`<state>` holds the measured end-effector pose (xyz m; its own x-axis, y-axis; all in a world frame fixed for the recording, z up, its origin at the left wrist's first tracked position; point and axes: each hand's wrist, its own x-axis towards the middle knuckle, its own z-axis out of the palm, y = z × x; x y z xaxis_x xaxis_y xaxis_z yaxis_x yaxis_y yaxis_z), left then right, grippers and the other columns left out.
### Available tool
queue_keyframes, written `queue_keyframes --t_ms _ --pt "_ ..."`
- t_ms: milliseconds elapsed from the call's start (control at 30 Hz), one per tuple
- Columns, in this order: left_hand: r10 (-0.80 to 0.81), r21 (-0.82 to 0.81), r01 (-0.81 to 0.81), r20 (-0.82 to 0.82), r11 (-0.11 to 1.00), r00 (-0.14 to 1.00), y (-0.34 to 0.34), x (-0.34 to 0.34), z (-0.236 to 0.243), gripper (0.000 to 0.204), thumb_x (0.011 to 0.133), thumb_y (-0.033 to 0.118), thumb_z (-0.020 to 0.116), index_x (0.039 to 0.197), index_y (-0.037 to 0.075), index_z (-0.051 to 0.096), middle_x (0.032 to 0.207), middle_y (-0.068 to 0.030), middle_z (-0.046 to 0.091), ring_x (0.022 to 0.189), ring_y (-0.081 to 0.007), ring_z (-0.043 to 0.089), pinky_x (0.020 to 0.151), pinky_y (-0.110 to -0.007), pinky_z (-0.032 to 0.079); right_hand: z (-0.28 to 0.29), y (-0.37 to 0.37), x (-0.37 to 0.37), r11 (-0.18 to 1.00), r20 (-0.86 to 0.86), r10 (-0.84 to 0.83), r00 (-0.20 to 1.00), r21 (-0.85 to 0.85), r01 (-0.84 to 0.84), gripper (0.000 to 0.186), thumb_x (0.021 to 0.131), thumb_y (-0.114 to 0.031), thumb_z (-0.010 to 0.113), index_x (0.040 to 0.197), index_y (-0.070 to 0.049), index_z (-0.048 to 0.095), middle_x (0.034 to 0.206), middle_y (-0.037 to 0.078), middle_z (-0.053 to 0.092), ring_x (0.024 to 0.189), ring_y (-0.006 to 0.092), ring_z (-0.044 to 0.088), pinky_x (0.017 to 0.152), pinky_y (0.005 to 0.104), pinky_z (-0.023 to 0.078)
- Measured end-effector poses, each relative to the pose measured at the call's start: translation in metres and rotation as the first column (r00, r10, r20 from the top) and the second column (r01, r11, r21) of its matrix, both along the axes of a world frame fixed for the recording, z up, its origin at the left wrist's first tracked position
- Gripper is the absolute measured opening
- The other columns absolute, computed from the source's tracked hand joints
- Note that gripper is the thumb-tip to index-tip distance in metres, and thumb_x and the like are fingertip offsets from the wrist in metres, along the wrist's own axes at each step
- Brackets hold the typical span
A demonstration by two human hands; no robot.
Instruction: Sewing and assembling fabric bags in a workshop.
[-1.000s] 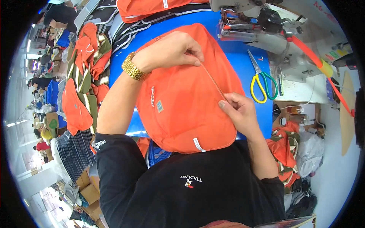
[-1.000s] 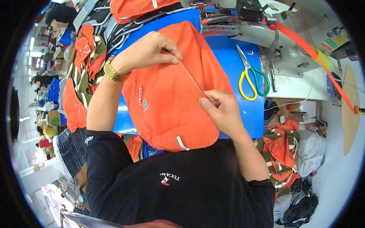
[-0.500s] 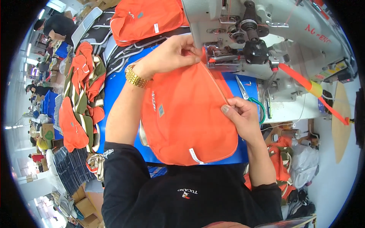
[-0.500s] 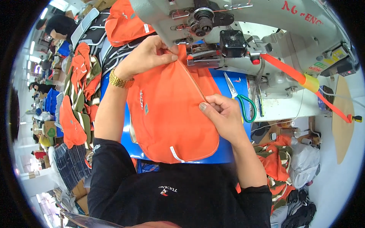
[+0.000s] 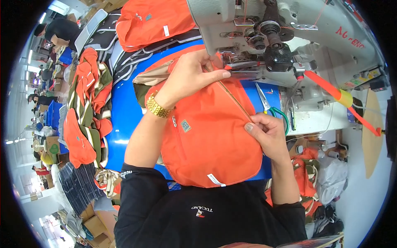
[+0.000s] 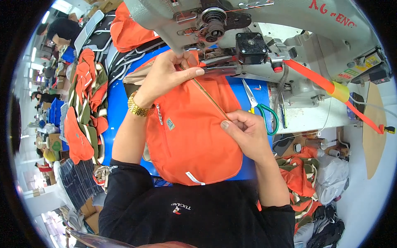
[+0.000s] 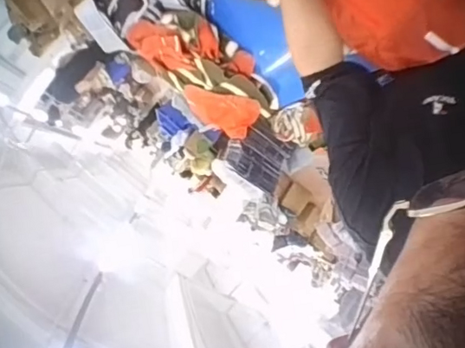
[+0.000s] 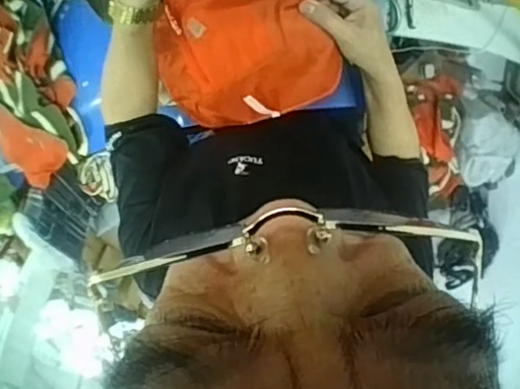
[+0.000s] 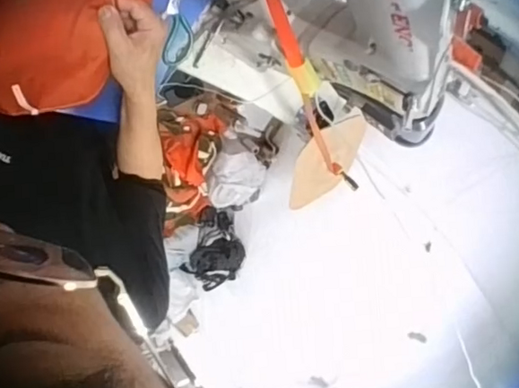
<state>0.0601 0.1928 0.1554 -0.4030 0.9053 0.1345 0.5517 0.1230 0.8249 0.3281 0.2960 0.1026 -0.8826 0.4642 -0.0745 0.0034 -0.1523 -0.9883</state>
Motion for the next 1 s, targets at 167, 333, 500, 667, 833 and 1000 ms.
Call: queue_keyframes --t_ms 167,333,500,667,833,1000 --pt "0.051 0.003 -0.051 -0.051 0.999 0.997 0.002 0.002 -0.007 0.028 0.090 0.026 0.080 0.094 0.000 0.072 0.061 0.0013 0.055 0.059 -0.0066 0.049 0.055 -0.028 0.039 0.002 -0.003 0.004 0.999 -0.003 0.011 1.000 -0.052 -0.012 0.008 0.096 -0.003 0.073 0.102 0.002 0.073 0.086 -0.004 0.069 0.074 -0.0011 0.058 0.065 0.0185 0.045" --pt "0.002 0.019 -0.003 0.045 1.000 0.999 0.003 -0.003 -0.006 0.027 0.090 0.025 0.080 0.093 0.000 0.071 0.059 0.0015 0.053 0.057 -0.0055 0.045 0.054 -0.028 0.036 0.004 -0.003 0.003 0.998 -0.029 0.006 1.000 -0.060 -0.008 0.008 0.096 -0.002 0.073 0.103 0.002 0.073 0.087 -0.003 0.070 0.076 -0.0004 0.059 0.066 0.0189 0.047" --pt "0.083 0.081 -0.087 0.050 0.993 0.995 0.003 0.015 -0.007 0.024 0.091 0.020 0.081 0.085 0.002 0.067 0.062 0.0052 0.050 0.061 -0.0029 0.040 0.057 -0.024 0.033 0.003 -0.001 0.005 0.999 -0.015 0.037 0.999 -0.026 -0.037 0.009 0.097 -0.002 0.072 0.104 0.003 0.072 0.088 -0.003 0.070 0.076 0.0000 0.060 0.066 0.0189 0.048" --pt "0.167 0.084 -0.170 0.039 0.982 0.985 0.002 0.022 -0.005 0.024 0.091 0.020 0.083 0.086 0.002 0.068 0.063 0.0068 0.052 0.060 -0.0020 0.042 0.056 -0.024 0.033 0.008 -0.003 0.008 0.997 -0.008 0.031 0.999 -0.072 -0.031 0.008 0.097 -0.001 0.071 0.104 0.003 0.071 0.088 -0.002 0.071 0.077 0.0003 0.061 0.067 0.0185 0.048" --pt "0.109 0.093 -0.123 0.148 0.988 0.983 0.001 0.006 -0.017 0.022 0.090 0.019 0.083 0.090 0.002 0.069 0.060 0.0056 0.051 0.058 -0.0026 0.042 0.055 -0.025 0.034 0.006 -0.005 0.006 0.998 -0.023 0.029 0.999 -0.057 -0.030 0.008 0.097 -0.001 0.071 0.104 0.003 0.071 0.088 -0.003 0.070 0.076 0.0004 0.061 0.066 0.0186 0.048" --pt "0.112 0.115 -0.121 0.086 0.986 0.990 0.000 0.019 -0.006 0.022 0.089 0.020 0.082 0.091 0.002 0.069 0.057 0.0041 0.049 0.055 -0.0036 0.041 0.054 -0.026 0.035 0.005 -0.002 0.007 0.998 -0.013 0.037 0.999 -0.055 -0.037 0.009 0.096 -0.001 0.071 0.104 0.004 0.071 0.088 -0.003 0.070 0.076 0.0002 0.060 0.066 0.0187 0.048"
